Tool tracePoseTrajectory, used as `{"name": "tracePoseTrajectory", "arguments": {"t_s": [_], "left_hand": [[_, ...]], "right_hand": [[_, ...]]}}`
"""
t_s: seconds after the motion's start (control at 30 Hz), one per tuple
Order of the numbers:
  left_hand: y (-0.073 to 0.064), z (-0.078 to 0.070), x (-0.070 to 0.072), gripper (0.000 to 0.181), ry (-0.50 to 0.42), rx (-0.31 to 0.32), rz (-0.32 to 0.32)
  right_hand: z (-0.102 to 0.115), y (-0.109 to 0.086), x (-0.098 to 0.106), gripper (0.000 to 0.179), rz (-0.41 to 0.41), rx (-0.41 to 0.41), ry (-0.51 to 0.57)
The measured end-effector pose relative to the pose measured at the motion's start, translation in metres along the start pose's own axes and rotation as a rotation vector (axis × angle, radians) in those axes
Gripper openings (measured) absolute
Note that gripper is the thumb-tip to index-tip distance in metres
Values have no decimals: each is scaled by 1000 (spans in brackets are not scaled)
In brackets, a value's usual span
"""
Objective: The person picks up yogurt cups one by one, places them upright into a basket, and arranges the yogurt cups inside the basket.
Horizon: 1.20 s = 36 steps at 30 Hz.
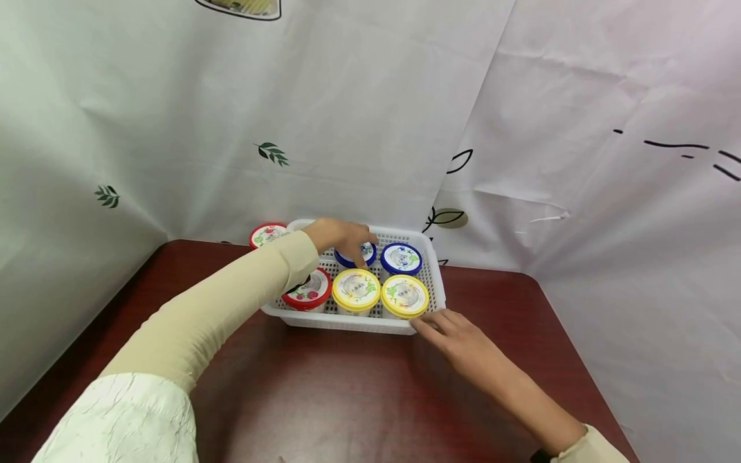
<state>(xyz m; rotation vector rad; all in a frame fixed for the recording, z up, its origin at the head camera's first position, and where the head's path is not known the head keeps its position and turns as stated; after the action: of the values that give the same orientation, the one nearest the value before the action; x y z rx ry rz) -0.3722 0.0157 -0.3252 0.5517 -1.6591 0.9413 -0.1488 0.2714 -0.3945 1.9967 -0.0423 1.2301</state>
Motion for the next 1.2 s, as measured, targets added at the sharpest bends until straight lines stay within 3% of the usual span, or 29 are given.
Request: {"name": "tracePoseTrajectory", "arguments": {"t_s": [0.73, 1.2], "left_hand": [[2, 1, 0, 90, 4, -7, -18], [-4, 3, 2, 93, 12, 23, -6]], "right_hand": [[-2, 1, 1, 50, -17, 12, -3], [-1, -1, 0, 52, -19, 12, 2]]}}
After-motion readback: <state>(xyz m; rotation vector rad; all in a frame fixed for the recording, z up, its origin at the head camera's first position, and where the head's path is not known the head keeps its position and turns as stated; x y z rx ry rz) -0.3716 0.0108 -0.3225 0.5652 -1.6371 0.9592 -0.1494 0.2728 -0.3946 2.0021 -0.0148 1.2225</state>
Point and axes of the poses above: each hand's wrist, its own y-axis towards the middle knuckle, its own x-axis out of the back of the hand, z = x × y, the point moved 2 cm from there along y, towards the middle knuckle, and after that the axes turned 13 degrees about -z, right-handed, at the moved point
